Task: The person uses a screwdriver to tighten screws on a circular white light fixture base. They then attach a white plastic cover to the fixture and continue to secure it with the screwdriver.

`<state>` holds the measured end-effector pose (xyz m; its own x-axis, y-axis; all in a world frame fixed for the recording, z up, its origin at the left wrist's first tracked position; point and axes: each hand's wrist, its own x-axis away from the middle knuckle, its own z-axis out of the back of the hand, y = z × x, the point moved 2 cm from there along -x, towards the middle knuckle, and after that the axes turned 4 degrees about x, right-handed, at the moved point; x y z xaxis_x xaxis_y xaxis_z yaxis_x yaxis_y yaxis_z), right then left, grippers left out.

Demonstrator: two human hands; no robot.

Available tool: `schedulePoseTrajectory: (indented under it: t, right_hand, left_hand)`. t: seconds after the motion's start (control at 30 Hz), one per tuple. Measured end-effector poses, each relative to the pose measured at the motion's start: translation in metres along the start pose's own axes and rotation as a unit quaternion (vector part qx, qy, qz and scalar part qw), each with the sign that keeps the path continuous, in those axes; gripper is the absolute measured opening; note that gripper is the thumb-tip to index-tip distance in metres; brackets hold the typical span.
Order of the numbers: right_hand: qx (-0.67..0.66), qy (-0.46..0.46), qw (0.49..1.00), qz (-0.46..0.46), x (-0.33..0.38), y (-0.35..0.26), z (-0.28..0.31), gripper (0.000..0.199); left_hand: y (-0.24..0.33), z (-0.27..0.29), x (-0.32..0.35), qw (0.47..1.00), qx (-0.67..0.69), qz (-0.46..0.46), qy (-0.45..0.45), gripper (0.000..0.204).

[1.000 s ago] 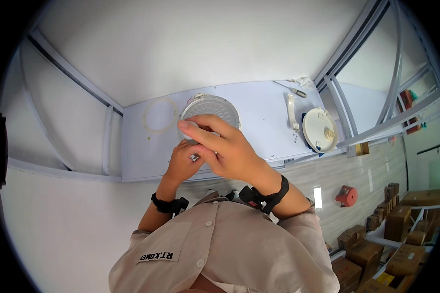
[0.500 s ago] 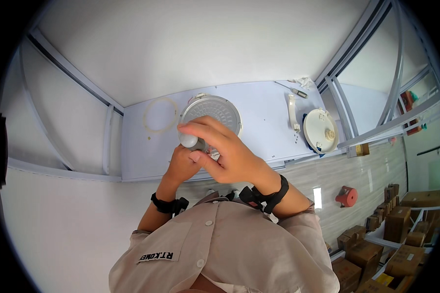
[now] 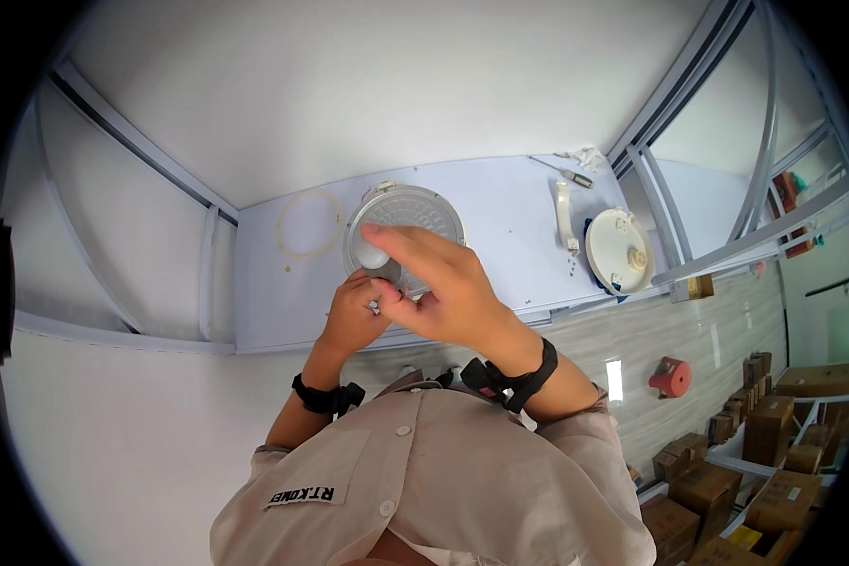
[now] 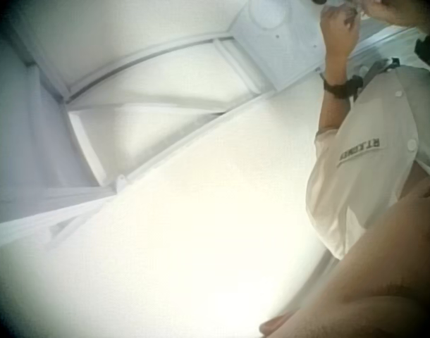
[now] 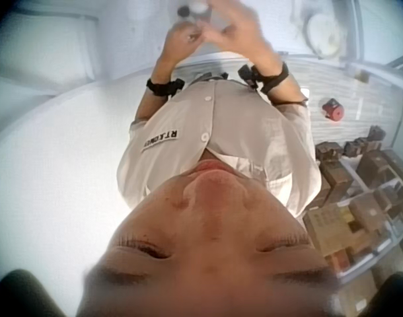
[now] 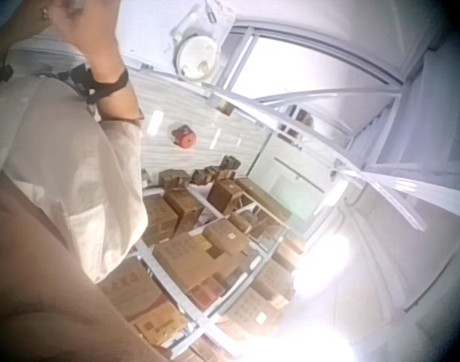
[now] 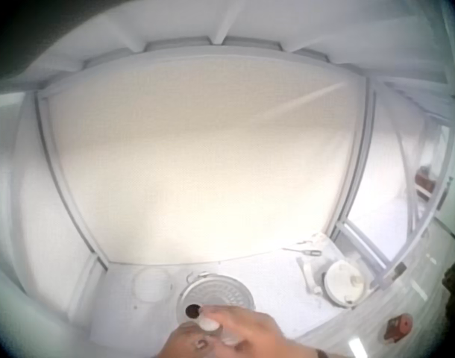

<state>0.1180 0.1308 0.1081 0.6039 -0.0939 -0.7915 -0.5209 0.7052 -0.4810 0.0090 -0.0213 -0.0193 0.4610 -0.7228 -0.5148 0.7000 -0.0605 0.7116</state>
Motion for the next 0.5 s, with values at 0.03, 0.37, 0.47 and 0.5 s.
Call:
schedulePoseTrajectory:
  t: [0.03,0.37,0.47,0.5]
  right_hand:
    - [0.011,0.015,1.0,0.004,0.002,0.0,-0.003,0.06]
    - [0.078,0.093,0.992,0.015,0.008,-0.006,-0.016,0.06]
    - [0.049,0.054,0.997,-0.011,0.002,-0.007,-0.011,0.057]
    - [0.034,0.036,0.999,-0.02,0.001,-0.006,-0.008,0.056]
  left_hand:
    - [0.001,-0.001,0.0,1.0,0.001,0.002,0.008,0.017]
    - [0.0,-0.004,0.002,0.999,-0.032,-0.004,0.021,0.015]
    - [-0.005,-0.004,0.004,1.0,-0.023,-0.013,0.014,0.016]
    - [-0.005,-0.004,0.004,1.0,-0.023,-0.012,0.012,0.017]
